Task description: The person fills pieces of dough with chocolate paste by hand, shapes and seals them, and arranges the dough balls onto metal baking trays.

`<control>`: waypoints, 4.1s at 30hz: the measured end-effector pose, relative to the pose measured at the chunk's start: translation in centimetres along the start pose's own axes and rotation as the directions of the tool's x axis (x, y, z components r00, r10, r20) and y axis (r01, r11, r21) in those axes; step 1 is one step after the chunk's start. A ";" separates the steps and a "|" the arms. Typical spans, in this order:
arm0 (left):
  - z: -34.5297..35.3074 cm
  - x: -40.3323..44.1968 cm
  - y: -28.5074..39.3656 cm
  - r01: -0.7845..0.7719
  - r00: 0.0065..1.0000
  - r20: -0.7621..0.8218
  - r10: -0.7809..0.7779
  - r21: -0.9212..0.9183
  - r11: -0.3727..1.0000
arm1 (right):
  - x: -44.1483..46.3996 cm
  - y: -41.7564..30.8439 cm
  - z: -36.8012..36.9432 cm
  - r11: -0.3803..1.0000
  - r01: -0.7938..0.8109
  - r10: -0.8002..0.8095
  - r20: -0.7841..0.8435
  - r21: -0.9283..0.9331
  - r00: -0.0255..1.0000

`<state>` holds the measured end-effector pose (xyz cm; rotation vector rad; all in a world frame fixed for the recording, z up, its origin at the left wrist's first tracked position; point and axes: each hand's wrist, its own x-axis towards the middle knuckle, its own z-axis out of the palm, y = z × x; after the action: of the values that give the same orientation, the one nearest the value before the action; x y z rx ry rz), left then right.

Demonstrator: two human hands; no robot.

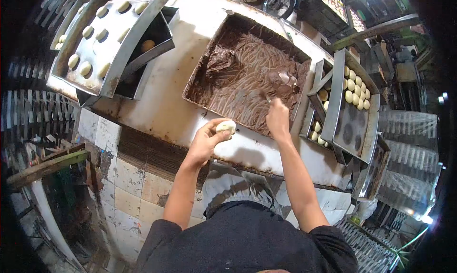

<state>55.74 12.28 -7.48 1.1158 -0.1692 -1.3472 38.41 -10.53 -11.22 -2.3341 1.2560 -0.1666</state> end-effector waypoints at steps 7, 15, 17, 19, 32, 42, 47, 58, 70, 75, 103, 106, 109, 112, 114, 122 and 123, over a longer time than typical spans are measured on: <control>4.1 3.5 -2.1 -0.052 0.999 0.018 0.051 0.055 0.997 | -1.9 0.7 -2.1 0.976 0.036 -0.063 0.121 0.213 0.991; 12.5 3.5 -2.5 0.089 0.996 0.009 -0.089 -0.055 0.995 | -9.3 -3.7 -7.4 0.524 -0.069 0.153 -0.014 0.849 0.988; 13.2 3.3 -2.6 0.097 0.995 0.048 -0.086 -0.308 0.947 | -10.6 -2.5 -7.9 0.761 0.169 0.045 -0.311 0.626 0.949; 12.8 3.4 -3.2 -0.010 1.000 -0.014 0.005 -0.405 0.914 | -12.3 1.0 -6.7 0.762 0.145 0.066 -0.299 0.631 0.952; 29.1 -10.1 -15.0 -0.256 0.958 0.174 0.228 0.161 0.953 | -21.3 16.1 -17.5 0.104 -0.056 -0.435 0.096 0.993 0.895; 45.1 -10.8 -24.0 -0.359 0.923 0.171 0.346 0.054 0.932 | -32.7 27.2 -29.1 0.287 0.342 -0.386 -0.219 0.895 0.896; 50.0 -11.6 -26.4 -0.524 0.852 0.267 0.451 0.422 0.740 | -32.8 30.4 -29.7 -0.063 0.143 -0.102 -0.149 0.988 0.984; 46.1 -7.5 -25.8 -0.480 0.873 0.433 0.223 0.842 0.244 | -32.4 31.0 -23.4 0.098 -0.043 0.229 0.019 0.994 0.973; 37.5 -1.7 -11.4 -0.439 0.669 0.726 -0.159 0.558 0.704 | -26.2 34.3 -12.8 0.737 -0.307 0.543 -0.257 0.602 0.799; 36.7 2.8 -5.1 -0.530 0.690 0.724 -0.029 0.532 0.660 | -25.5 35.8 -7.0 0.715 0.044 0.461 -0.518 0.698 0.721; 55.5 10.3 -12.8 -0.287 0.866 0.473 0.162 0.205 0.936 | -30.3 41.7 -19.4 0.530 -0.352 0.294 0.223 0.772 0.929; 55.3 2.8 -16.9 -0.302 0.844 0.525 0.114 0.287 0.909 | -34.6 39.8 -33.9 0.208 -0.089 0.102 0.069 0.974 0.992; 55.8 -1.8 -21.6 -0.095 0.913 0.402 -0.065 0.367 0.925 | -33.2 42.7 -40.7 0.858 0.215 0.172 -0.654 0.468 0.736; 52.8 -2.1 -26.2 0.058 0.906 0.369 -0.209 0.382 0.922 | -28.5 47.7 -38.7 0.988 -0.127 0.155 -0.573 0.089 0.805; 53.0 -3.6 -26.6 0.100 0.937 0.286 -0.199 0.328 0.940 | -27.0 42.8 -37.5 0.990 -0.128 0.059 -0.679 -0.052 0.732; 35.0 -9.9 -18.5 0.102 0.976 -0.212 -0.038 0.302 0.948 | -20.6 19.3 -16.5 0.584 0.548 -0.401 -0.374 0.599 0.836; 30.9 -9.9 -17.0 0.036 0.953 -0.299 0.045 0.258 0.965 | -19.4 17.7 -13.4 0.661 0.465 -0.332 -0.326 0.589 0.885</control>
<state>20.50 6.87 1.05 1.5301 -0.1260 -1.1533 9.63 -7.66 -5.39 -1.9332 0.5673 -0.8607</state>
